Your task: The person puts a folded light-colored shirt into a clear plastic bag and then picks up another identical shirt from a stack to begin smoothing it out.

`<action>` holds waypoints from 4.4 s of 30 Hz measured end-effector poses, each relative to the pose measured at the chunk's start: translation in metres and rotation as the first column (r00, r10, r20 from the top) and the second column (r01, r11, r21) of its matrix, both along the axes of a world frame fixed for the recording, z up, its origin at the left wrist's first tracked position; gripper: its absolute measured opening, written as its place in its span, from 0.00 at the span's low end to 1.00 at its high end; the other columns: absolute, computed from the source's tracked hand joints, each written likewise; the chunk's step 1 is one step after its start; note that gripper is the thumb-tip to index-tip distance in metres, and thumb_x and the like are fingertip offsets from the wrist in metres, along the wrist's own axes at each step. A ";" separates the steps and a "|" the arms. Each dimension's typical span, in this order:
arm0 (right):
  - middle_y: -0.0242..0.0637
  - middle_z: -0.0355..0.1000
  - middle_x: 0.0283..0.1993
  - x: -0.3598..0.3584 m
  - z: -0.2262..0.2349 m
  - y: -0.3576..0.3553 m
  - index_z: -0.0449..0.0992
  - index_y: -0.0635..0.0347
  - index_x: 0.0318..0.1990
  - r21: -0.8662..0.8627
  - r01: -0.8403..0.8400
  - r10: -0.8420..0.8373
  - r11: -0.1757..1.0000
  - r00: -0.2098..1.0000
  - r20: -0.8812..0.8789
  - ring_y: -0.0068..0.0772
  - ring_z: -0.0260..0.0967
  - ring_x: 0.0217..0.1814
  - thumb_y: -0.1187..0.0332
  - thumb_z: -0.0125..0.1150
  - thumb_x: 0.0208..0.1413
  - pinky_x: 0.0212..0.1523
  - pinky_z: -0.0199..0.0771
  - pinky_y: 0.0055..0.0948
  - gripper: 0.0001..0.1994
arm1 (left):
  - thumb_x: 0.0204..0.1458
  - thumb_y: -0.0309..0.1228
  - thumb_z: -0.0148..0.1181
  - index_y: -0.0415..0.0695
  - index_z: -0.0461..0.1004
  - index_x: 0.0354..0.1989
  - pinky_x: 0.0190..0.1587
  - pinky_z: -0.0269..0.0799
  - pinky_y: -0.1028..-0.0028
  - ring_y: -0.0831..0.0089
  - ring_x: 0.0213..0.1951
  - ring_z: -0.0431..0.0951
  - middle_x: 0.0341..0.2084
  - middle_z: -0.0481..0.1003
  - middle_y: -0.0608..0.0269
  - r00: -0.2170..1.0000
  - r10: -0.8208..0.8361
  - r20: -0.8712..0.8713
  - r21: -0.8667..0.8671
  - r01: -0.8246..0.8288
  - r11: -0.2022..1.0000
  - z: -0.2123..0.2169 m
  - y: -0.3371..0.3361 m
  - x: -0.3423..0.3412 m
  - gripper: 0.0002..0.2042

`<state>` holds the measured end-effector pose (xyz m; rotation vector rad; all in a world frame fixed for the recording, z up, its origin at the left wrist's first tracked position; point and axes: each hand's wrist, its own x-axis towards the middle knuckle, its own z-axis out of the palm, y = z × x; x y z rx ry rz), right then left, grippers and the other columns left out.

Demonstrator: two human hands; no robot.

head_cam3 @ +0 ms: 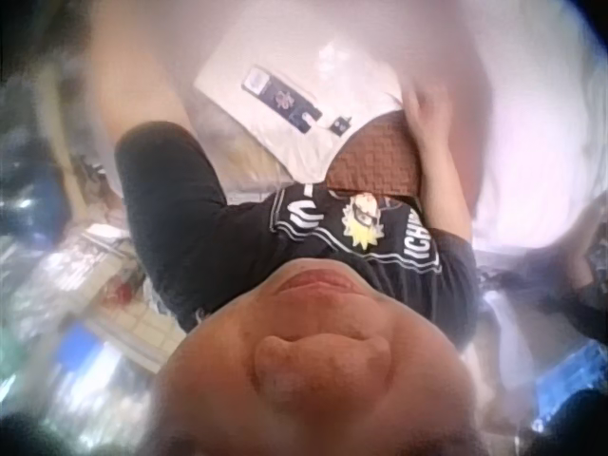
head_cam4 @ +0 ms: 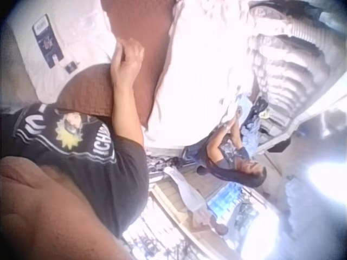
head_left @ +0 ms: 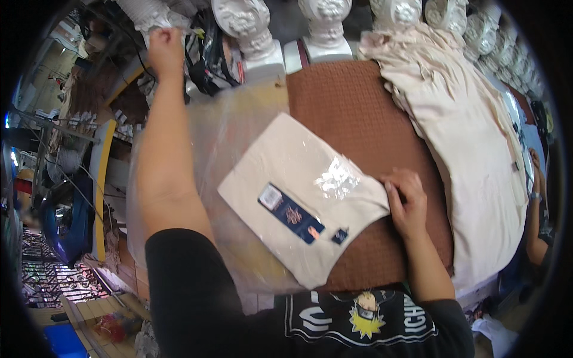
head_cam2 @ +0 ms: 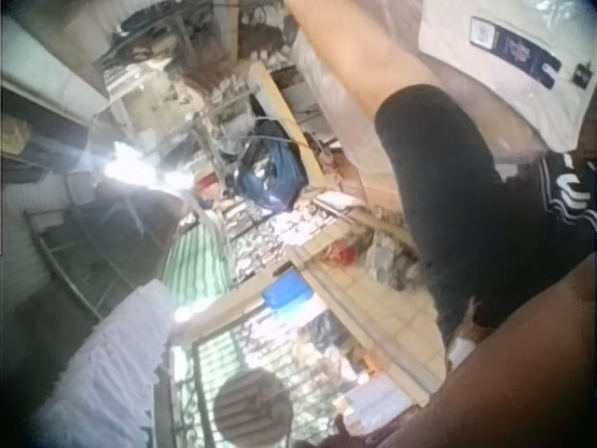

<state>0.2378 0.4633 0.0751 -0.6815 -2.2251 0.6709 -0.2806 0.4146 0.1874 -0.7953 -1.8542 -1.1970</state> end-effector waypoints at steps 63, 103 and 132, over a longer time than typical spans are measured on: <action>0.47 0.74 0.28 -0.040 0.022 -0.050 0.77 0.55 0.37 -0.147 0.039 -0.005 0.988 0.976 0.220 0.50 0.72 0.31 0.63 0.59 0.47 0.33 0.71 0.42 0.11 | 0.41 0.30 0.62 0.48 0.77 0.26 0.38 0.68 0.70 0.69 0.37 0.73 0.34 0.73 0.72 0.851 -0.513 0.109 -0.736 0.416 0.534 -0.105 -0.107 0.339 0.04; 0.34 0.72 0.33 -0.037 0.013 -0.042 0.75 0.55 0.31 0.086 -0.214 0.190 0.973 0.955 0.228 0.41 0.71 0.36 0.61 0.62 0.44 0.34 0.70 0.38 0.10 | 0.47 0.29 0.58 0.45 0.74 0.34 0.32 0.72 0.71 0.64 0.29 0.78 0.25 0.76 0.59 0.777 -0.486 0.401 -0.659 0.613 0.436 -0.090 -0.111 0.328 0.06; 0.31 0.73 0.28 0.038 0.007 -0.095 0.75 0.63 0.38 -0.654 -0.008 0.167 0.757 0.969 0.181 0.15 0.63 0.18 0.63 0.60 0.53 0.18 0.61 0.15 0.12 | 0.41 0.26 0.61 0.43 0.70 0.39 0.45 0.65 0.66 0.62 0.41 0.70 0.36 0.71 0.59 0.929 -0.235 0.286 -0.555 0.361 0.750 -0.110 -0.208 0.388 0.14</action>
